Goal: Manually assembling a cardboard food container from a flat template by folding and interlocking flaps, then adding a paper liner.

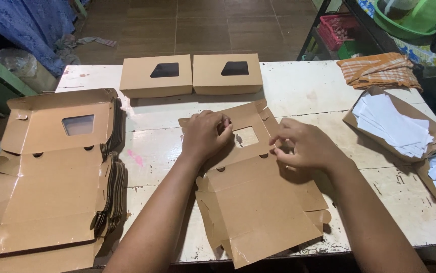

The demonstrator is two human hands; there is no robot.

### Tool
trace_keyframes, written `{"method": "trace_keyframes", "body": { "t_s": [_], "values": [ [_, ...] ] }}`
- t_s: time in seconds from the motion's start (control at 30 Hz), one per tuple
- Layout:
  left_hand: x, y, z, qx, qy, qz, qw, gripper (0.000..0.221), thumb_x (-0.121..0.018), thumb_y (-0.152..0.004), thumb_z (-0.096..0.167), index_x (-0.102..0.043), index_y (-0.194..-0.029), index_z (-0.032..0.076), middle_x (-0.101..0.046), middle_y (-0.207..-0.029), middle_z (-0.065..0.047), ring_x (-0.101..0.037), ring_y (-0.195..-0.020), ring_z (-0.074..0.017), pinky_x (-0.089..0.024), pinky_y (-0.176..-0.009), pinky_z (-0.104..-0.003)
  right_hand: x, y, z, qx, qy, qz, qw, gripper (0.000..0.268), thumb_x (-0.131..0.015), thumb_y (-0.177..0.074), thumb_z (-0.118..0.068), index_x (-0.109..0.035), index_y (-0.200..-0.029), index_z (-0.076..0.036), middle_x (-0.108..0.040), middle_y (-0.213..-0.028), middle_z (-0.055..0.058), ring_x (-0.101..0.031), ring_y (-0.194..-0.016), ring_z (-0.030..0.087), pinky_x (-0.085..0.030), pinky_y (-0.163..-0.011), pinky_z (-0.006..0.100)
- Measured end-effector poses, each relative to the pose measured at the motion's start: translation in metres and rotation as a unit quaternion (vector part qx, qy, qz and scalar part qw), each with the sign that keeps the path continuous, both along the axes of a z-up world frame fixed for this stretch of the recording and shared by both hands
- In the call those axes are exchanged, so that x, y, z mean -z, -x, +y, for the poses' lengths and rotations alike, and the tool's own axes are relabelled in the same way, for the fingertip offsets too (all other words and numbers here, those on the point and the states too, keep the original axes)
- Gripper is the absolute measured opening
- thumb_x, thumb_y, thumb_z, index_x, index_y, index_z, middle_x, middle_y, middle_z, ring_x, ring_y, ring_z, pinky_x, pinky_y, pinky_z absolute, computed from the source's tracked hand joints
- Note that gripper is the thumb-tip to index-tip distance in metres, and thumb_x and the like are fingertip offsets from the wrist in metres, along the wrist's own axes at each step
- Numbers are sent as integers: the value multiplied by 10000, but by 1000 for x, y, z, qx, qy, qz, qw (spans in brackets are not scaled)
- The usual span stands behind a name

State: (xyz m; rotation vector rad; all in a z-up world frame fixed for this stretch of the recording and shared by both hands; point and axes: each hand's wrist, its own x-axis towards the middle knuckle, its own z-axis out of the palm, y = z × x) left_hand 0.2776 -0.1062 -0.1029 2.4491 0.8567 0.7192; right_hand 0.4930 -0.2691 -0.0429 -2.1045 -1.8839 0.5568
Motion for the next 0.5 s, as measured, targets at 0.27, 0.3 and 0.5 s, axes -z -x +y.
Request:
{"method": "trace_keyframes", "body": {
  "t_s": [0.27, 0.3, 0.5],
  "values": [
    [-6, 2, -3, 16, -2, 42, 999, 324, -622, -931, 272, -704, -1223, 160, -740, -1219, -95, -621, -1283, -304, -443, -1069, -477, 3, -6, 6, 92, 24, 109, 990, 774, -540, -729, -33, -504, -1485, -194, -423, -1358, 148, -497, -1259, 337, -453, -1095, 507],
    [-2, 0, -1, 16, -3, 41, 999, 324, -622, -931, 272, -704, -1223, 160, -740, -1219, -95, -621, -1283, -304, -443, -1069, -477, 3, -7, 5, 92, 23, 108, 990, 774, -540, -729, -33, -504, -1485, -194, -423, -1358, 148, -497, -1259, 337, -453, -1095, 507],
    [4, -1, 2, 19, 4, 71, 997, 398, -605, -932, 304, -676, -1304, 180, -690, -1328, -101, -568, -1349, -332, -412, -1120, -478, 22, -25, 9, 89, -20, 111, 990, 818, -606, -785, -29, -436, -1567, -196, -518, -1348, 180, -514, -1241, 368, -447, -1087, 503]
  ]
}}
